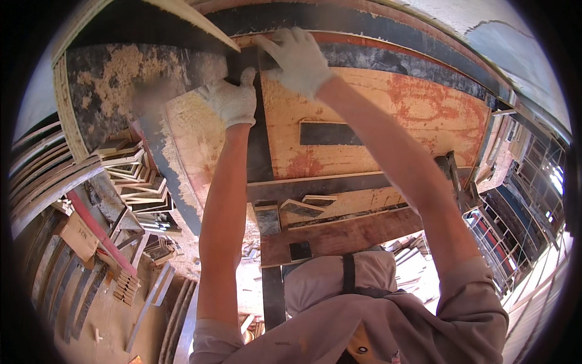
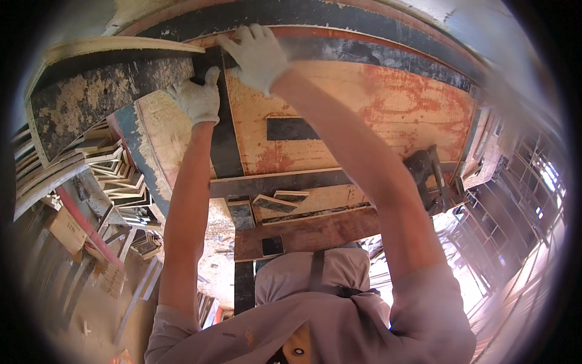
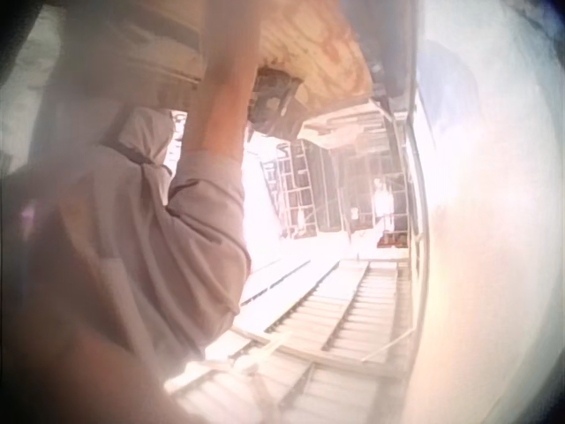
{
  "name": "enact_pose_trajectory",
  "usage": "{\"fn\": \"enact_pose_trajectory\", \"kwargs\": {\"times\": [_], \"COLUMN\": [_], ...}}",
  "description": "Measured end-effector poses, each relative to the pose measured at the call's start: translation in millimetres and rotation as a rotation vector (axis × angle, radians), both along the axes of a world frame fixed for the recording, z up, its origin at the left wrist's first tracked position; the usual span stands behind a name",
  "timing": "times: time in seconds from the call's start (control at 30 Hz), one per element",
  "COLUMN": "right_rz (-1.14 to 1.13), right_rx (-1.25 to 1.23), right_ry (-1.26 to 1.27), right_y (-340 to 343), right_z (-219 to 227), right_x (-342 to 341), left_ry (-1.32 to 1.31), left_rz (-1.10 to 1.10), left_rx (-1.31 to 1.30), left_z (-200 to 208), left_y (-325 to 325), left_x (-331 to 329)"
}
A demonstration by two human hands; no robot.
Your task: The person assembles wooden frames by placing thin wooden strips onto a larger board and securing them with a pneumatic nail gun. They repeatedly pick up strips, align them, and fasten them in place, working methodically across the board surface.
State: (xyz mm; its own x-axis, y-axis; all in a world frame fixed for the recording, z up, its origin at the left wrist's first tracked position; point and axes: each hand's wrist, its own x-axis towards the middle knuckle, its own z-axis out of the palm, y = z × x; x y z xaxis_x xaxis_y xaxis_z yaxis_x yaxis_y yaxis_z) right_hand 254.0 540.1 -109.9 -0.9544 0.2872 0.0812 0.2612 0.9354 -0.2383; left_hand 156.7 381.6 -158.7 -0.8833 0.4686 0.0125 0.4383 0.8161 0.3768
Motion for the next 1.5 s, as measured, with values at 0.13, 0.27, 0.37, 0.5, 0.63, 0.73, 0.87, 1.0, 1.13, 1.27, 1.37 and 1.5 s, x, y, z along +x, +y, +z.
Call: {"fn": "enact_pose_trajectory", "kwargs": {"times": [0.13,0.27,0.37,0.5,0.63,0.73,0.87,1.0,1.13,1.27,1.37,1.5], "right_rz": [-0.14,0.007,0.064,-0.028,-0.02,-0.004,0.072,0.169,0.2,0.199,0.116,-0.186], "right_rx": [-0.237,-0.201,-0.325,-0.31,-0.083,-0.128,-0.039,0.109,0.152,0.136,0.122,-0.101], "right_ry": [-0.17,-0.401,-0.544,-0.542,-0.243,-0.297,-0.154,-0.183,-0.226,-0.284,-0.159,0.069], "right_y": [-44,-56,-42,-24,-39,-36,-13,5,-5,-5,-9,-19], "right_z": [39,27,31,21,17,8,40,19,12,11,5,37], "right_x": [110,214,200,175,177,182,105,38,12,5,16,84], "left_ry": [0.026,0.059,0.027,0.026,-0.087,-0.1,-0.043,-0.128,-0.103,0.009,-0.038,0.12], "left_rz": [0.003,-0.014,0.0,-0.002,0.03,0.005,-0.073,-0.102,-0.109,-0.07,-0.096,-0.227], "left_rx": [0.059,0.047,0.059,0.072,0.09,0.238,0.319,0.353,0.305,0.176,0.306,0.307], "left_z": [-5,-6,-8,-2,14,16,9,17,22,11,13,13], "left_y": [-8,-6,-6,-4,1,-2,-11,-10,-12,-14,-5,-6], "left_x": [0,0,-1,1,3,6,3,4,3,5,8,-2]}}
